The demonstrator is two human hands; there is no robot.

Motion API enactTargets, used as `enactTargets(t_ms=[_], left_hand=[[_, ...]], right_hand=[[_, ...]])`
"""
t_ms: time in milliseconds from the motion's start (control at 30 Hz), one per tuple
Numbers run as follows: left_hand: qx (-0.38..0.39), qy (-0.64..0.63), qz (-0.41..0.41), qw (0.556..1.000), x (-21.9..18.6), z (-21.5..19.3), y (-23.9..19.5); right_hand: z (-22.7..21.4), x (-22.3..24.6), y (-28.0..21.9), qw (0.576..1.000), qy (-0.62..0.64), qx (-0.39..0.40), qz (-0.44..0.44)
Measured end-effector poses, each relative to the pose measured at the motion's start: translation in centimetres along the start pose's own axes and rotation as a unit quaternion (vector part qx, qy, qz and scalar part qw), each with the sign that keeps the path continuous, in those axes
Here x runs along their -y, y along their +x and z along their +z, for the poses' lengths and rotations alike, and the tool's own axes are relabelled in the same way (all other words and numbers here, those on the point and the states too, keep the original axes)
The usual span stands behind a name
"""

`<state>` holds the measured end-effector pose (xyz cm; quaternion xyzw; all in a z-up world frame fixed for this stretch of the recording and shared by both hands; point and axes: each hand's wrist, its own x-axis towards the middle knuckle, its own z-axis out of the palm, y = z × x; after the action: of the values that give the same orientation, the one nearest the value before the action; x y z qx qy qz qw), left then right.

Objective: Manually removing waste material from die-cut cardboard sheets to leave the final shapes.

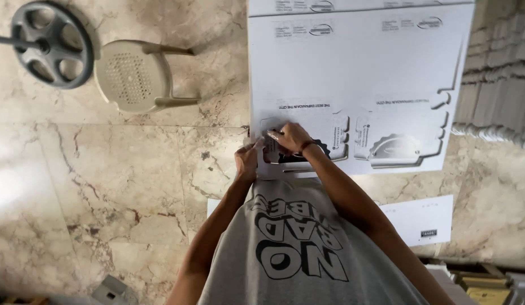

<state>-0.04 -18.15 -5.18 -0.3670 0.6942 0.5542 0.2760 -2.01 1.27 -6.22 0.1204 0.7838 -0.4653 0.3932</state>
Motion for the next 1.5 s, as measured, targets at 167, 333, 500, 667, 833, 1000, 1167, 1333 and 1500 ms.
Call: enactTargets(t_ms=[167,333,500,667,833,1000,1167,1333,1500], left_hand=[[0.014,-0.004,0.08,0.997,-8.6,2.6,-7.3],[0.013,0.067,0.065,0.996,-7.5,2.5,-5.5],[0.047,0.086,0.047,0.994,-6.4,2.1,2.1],[0.016,0.011,-0.057,0.998,-11.3,4.1,1.4],[0.096,0.041,-0.122,0.987,-9.9,4.3,4.2],[0.222,-0.049,-0.088,0.97,-17.2,0.6,-1.4],[0.249,-0.073,-0.009,0.966,-10.8,3.5,1.0],[0.247,-0.092,-0.051,0.963,-13.5,1.6,-3.9],[0.307,-0.157,-0.068,0.936,-6.8,-1.8,-3.7]], right_hand=[[-1.4,4.8,-1.9,0.991,-0.123,0.014,0.057],[-1.8,3.9,-1.5,0.993,-0.108,0.024,0.05],[-5.1,6.9,-1.5,0.981,0.106,0.127,0.106],[-6.1,12.5,-4.0,0.994,0.032,-0.102,0.027],[-4.8,10.4,-1.4,0.992,0.006,-0.099,0.077],[-5.7,9.5,0.9,0.985,0.086,-0.043,0.144],[-4.3,10.1,-0.5,0.99,-0.072,-0.072,0.097],[-5.8,11.7,-1.8,0.99,0.026,-0.087,0.106],[-5.1,8.4,-1.9,0.99,0.065,-0.103,0.067]])
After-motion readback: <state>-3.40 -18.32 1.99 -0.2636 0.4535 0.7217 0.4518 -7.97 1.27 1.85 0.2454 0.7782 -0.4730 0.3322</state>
